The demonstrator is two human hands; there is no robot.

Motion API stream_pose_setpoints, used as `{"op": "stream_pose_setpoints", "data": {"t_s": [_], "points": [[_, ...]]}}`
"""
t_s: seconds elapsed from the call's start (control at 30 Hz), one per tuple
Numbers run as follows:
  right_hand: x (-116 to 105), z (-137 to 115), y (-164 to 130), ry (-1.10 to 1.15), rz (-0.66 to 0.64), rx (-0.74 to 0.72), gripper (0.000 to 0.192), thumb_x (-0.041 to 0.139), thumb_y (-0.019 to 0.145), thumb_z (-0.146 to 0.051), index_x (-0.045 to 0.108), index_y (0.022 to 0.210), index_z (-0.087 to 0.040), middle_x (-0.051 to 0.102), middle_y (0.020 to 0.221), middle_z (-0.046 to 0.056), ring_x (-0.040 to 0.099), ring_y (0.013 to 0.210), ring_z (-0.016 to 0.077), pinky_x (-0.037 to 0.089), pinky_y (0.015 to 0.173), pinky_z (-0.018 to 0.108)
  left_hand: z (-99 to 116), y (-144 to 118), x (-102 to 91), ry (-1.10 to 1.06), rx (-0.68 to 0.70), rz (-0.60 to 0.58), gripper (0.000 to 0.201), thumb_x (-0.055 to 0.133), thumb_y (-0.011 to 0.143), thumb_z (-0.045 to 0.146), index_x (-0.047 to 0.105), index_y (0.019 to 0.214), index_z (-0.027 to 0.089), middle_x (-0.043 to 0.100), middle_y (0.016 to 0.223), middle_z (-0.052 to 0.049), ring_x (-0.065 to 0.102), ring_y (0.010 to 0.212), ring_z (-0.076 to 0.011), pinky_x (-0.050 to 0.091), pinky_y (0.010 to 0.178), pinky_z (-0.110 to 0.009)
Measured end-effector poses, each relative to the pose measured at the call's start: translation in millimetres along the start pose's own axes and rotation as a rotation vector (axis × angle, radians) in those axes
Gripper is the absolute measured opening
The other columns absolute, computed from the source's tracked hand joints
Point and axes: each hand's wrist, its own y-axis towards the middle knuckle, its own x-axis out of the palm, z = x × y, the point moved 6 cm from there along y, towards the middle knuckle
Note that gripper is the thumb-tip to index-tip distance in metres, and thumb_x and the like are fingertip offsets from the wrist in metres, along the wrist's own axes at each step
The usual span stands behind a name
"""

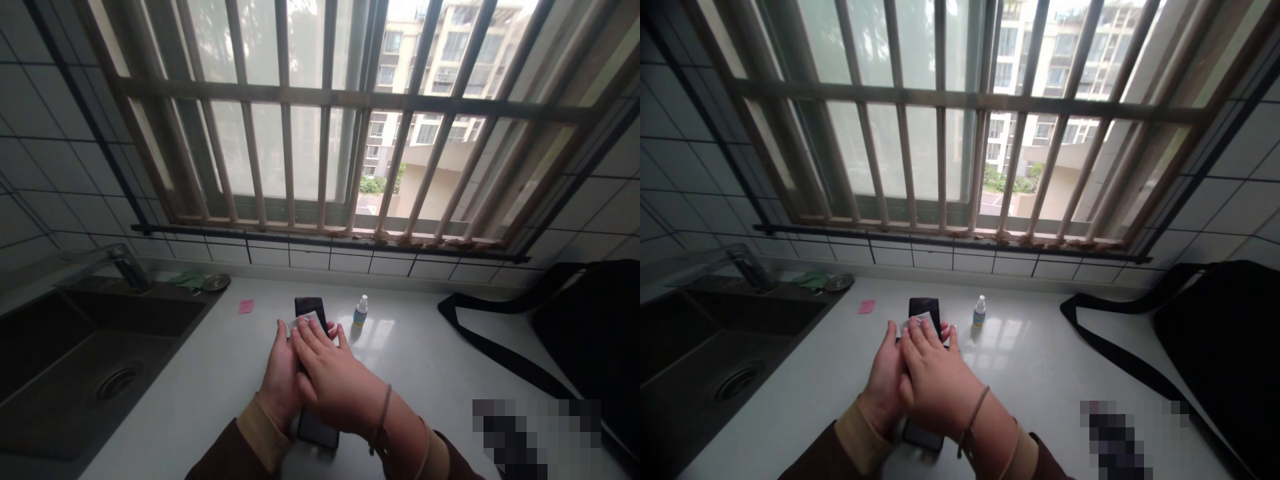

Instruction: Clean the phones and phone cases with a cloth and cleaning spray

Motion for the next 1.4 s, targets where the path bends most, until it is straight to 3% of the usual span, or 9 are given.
{"op": "stream_pose_setpoints", "data": {"t_s": [0.17,0.43,0.63,0.83,1.13,1.27,1.4], "points": [[-9,13,6,-0.04,0.092,0.113,0.071,0.044,0.108,-0.046,0.026,0.17,-0.018,0.01,0.177,0.009,0.007,0.166,0.0335,0.007,0.125,0.077,-9,-3,9.6,0.044,0.015,-0.084,0.052,0.045,0.108,0.055,0.059,0.151,0.028,0.065,0.15,-0.01,0.059,0.143,-0.0309,0.044,0.122,-0.05],[-8,26,11,-0.098,0.19,0.196,0.073,0.048,0.108,-0.046,0.027,0.17,-0.014,0.012,0.178,0.011,0.009,0.166,0.0342,0.019,0.129,0.069,-8,3,6.6,0.077,0.093,-0.102,0.049,0.05,0.109,0.046,0.057,0.154,0.029,0.063,0.153,-0.008,0.054,0.148,-0.027,0.041,0.124,-0.045],[-2,28,16,-0.098,0.272,0.239,0.072,0.054,0.106,-0.036,0.032,0.167,-0.006,0.02,0.176,0.018,0.016,0.164,0.0371,0.027,0.13,0.059,-8,5,9.1,0.083,0.038,-0.145,0.058,0.052,0.107,0.051,0.055,0.157,0.022,0.063,0.152,-0.013,0.053,0.148,-0.0307,0.037,0.127,-0.047],[2,26,16,-0.069,0.288,0.247,0.065,0.053,0.106,-0.028,0.038,0.164,0.0,0.029,0.172,0.024,0.026,0.162,0.037,0.031,0.13,0.053,-3,11,-6.4,0.086,0.044,-0.081,0.065,0.054,0.105,0.052,0.051,0.159,0.016,0.062,0.152,-0.017,0.056,0.145,-0.0315,0.038,0.127,-0.045],[17,9,19,-0.009,0.156,0.16,0.064,0.055,0.107,-0.031,0.043,0.161,0.0,0.033,0.17,0.026,0.028,0.161,0.039,0.031,0.131,0.055,6,11,-20.6,0.022,0.057,0.083,0.064,0.05,0.104,0.059,0.067,0.138,0.007,0.073,0.131,-0.024,0.072,0.122,-0.0352,0.046,0.119,-0.052],[19,0,14,-0.038,0.12,0.141,0.065,0.056,0.107,-0.035,0.043,0.161,0.0,0.036,0.168,0.027,0.033,0.159,0.0408,0.035,0.128,0.058,14,6,-19.4,0.026,0.091,0.161,0.064,0.045,0.104,0.061,0.07,0.13,0.008,0.077,0.116,-0.022,0.077,0.105,-0.0353,0.055,0.108,-0.055],[20,-11,6,-0.101,0.109,0.112,0.057,0.056,0.106,-0.033,0.053,0.155,-0.004,0.045,0.163,0.027,0.041,0.155,0.0387,0.037,0.127,0.056,24,4,-16.7,-0.007,0.174,0.202,0.057,0.044,0.105,0.057,0.074,0.119,0.01,0.078,0.104,-0.017,0.077,0.089,-0.0292,0.062,0.093,-0.048]]}}
